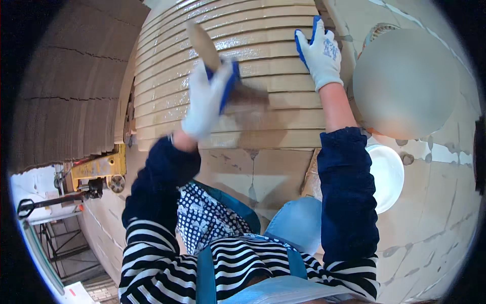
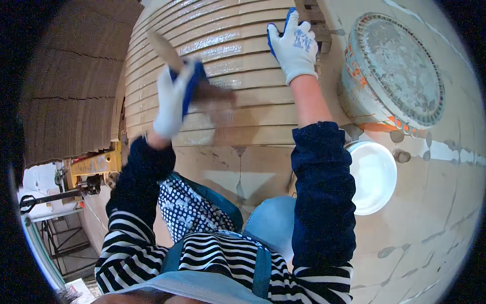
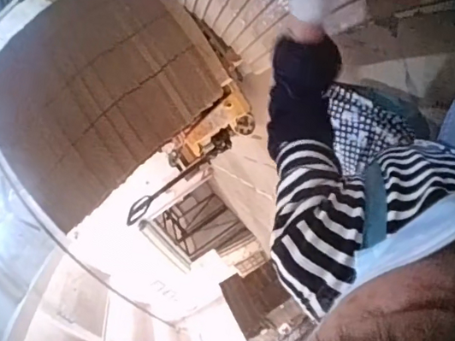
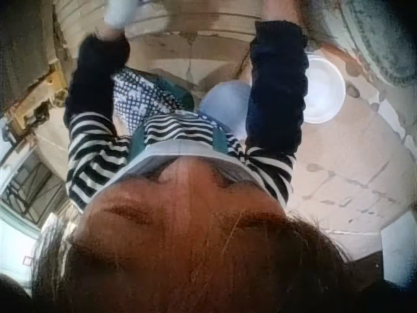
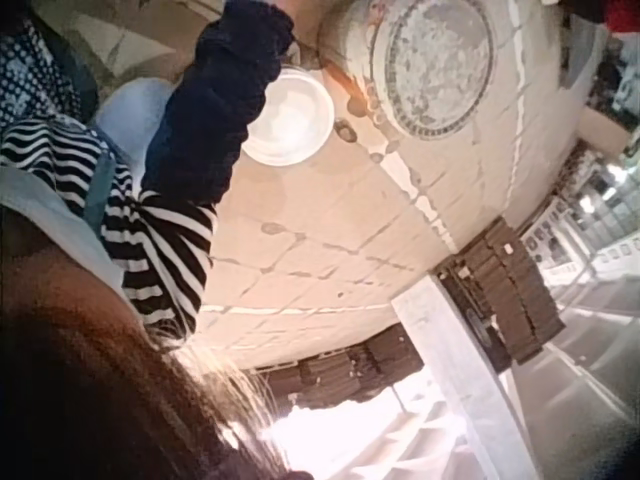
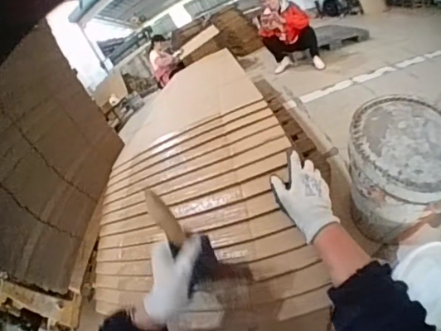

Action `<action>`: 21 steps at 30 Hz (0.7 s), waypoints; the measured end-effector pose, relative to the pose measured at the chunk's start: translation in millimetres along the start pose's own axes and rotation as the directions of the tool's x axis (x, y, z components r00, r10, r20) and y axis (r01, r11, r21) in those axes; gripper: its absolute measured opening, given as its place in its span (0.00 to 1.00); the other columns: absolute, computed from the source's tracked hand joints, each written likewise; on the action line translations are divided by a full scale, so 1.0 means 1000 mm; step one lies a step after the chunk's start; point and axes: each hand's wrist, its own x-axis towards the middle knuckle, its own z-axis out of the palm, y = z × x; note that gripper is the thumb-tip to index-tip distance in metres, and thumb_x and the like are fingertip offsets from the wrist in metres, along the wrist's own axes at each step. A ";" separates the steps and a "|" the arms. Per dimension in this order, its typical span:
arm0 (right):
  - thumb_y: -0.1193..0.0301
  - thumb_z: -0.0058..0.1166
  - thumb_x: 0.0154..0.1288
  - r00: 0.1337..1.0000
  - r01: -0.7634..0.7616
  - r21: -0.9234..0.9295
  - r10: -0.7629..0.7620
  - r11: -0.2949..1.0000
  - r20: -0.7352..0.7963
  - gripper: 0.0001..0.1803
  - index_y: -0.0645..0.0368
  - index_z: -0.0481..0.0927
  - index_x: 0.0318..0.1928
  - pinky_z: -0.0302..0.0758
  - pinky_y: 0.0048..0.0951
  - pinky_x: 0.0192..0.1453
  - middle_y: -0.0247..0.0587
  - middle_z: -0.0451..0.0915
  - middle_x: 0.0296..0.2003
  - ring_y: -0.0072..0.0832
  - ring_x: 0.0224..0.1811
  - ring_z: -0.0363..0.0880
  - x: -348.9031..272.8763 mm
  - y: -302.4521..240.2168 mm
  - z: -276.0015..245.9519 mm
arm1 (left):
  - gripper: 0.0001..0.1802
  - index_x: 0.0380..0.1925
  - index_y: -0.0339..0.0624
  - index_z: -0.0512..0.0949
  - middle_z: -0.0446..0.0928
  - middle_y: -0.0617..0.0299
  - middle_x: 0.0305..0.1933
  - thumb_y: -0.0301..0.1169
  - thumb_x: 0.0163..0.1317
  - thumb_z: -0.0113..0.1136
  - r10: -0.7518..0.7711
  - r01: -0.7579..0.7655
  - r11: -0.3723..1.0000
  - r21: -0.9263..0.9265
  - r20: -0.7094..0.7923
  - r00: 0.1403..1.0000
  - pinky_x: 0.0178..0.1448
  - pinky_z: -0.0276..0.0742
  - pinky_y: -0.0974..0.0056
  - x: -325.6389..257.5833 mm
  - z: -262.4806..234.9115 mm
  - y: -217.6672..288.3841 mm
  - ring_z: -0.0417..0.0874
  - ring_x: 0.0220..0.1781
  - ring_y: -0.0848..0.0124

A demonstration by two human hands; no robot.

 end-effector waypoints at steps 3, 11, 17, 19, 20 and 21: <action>0.45 0.45 0.57 1.000 0.001 0.023 -0.001 1.000 0.012 0.38 0.58 0.61 0.61 0.71 0.44 0.47 0.55 0.71 0.45 0.48 0.45 0.72 0.000 -0.007 -0.001 | 0.16 0.29 0.32 0.75 0.77 0.60 0.23 0.38 0.59 0.57 0.334 -0.312 0.939 0.143 -0.171 0.927 0.30 0.68 0.66 0.110 0.010 -0.008 0.73 0.24 0.73; 0.46 0.45 0.58 0.998 -0.025 0.043 0.023 0.999 0.052 0.38 0.58 0.60 0.62 0.70 0.44 0.49 0.56 0.70 0.46 0.48 0.46 0.72 0.004 -0.003 -0.003 | 0.14 0.27 0.36 0.74 0.75 0.50 0.21 0.38 0.58 0.56 0.370 -0.295 0.836 0.462 -0.080 0.926 0.31 0.70 0.60 0.106 0.038 -0.021 0.76 0.23 0.60; 0.47 0.45 0.58 0.995 -0.052 0.044 0.048 0.998 0.087 0.37 0.58 0.60 0.62 0.69 0.44 0.49 0.56 0.70 0.46 0.48 0.46 0.72 0.001 0.003 -0.006 | 0.15 0.23 0.34 0.73 0.69 0.62 0.18 0.36 0.59 0.56 0.145 -0.168 0.965 0.199 0.128 0.981 0.27 0.66 0.67 0.038 0.022 -0.006 0.68 0.21 0.75; 0.47 0.45 0.58 0.994 -0.070 0.009 0.069 0.997 0.088 0.37 0.58 0.60 0.62 0.69 0.44 0.49 0.56 0.70 0.47 0.48 0.46 0.72 0.000 0.012 -0.007 | 0.16 0.26 0.33 0.74 0.70 0.67 0.20 0.38 0.60 0.56 0.266 -0.273 0.938 0.213 0.063 0.962 0.26 0.64 0.71 0.094 0.028 -0.011 0.67 0.21 0.79; 0.47 0.45 0.58 0.993 -0.075 -0.003 0.075 0.997 0.091 0.38 0.58 0.60 0.62 0.69 0.44 0.49 0.56 0.70 0.47 0.48 0.46 0.72 0.000 0.015 -0.007 | 0.17 0.28 0.33 0.75 0.71 0.66 0.21 0.40 0.60 0.56 0.307 -0.300 0.927 0.226 0.002 0.952 0.26 0.65 0.69 0.131 0.033 -0.010 0.66 0.22 0.79; 0.47 0.45 0.58 0.992 -0.083 -0.022 0.085 0.996 0.094 0.38 0.58 0.60 0.62 0.70 0.44 0.49 0.56 0.70 0.47 0.48 0.46 0.72 -0.001 0.021 -0.007 | 0.22 0.27 0.31 0.74 0.75 0.49 0.20 0.44 0.58 0.55 0.438 -0.409 0.892 0.192 -0.139 0.888 0.29 0.69 0.59 0.176 0.049 -0.023 0.75 0.22 0.61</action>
